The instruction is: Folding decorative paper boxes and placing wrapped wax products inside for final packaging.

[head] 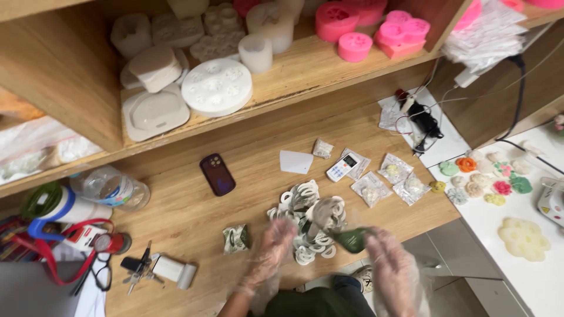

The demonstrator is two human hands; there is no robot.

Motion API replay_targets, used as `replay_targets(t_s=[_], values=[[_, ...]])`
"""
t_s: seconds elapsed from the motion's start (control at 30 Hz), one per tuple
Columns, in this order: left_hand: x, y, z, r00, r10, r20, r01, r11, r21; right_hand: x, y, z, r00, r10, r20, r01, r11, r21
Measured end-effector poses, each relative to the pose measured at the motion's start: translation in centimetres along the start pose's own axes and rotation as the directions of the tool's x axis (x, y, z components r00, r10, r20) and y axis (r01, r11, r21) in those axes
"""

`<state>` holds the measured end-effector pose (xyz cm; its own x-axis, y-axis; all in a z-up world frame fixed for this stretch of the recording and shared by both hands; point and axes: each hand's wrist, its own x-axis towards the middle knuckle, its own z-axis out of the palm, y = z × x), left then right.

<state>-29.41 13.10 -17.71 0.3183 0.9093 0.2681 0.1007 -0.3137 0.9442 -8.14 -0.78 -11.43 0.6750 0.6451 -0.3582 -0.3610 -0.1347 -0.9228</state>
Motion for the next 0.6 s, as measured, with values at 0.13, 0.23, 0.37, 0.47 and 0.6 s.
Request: replay_targets(t_s=[0.13,0.23,0.37,0.47,0.6], values=[[-1.6,4.4,0.6,0.521,-0.519,0.678,0.853,0.345,-0.392,-0.9,0.5,-0.6,0.763,-0.42,0.491,0.641,0.588,-0.493],[-2.6,-0.3,3.9,0.545,-0.368,0.753,0.838,0.198,-0.509,2.0,9.8,-3.5,0.528,-0.481,0.7,0.831,0.465,-0.306],[-3.2,-3.8,6.4,0.621,-0.424,0.659,0.78,0.256,-0.571,5.3,20.8,-8.6,0.478,-0.499,0.723,0.681,0.73,0.053],[-3.1,-5.1,7.8,0.666,-0.511,0.543,0.742,0.385,-0.549,11.3,31.8,-14.6,0.436,-0.522,0.733,0.46,0.829,0.318],[-3.7,-6.7,10.2,0.711,-0.604,0.36,0.697,0.535,-0.478,11.5,19.3,-13.0,0.408,-0.545,0.733,0.159,0.832,0.531]])
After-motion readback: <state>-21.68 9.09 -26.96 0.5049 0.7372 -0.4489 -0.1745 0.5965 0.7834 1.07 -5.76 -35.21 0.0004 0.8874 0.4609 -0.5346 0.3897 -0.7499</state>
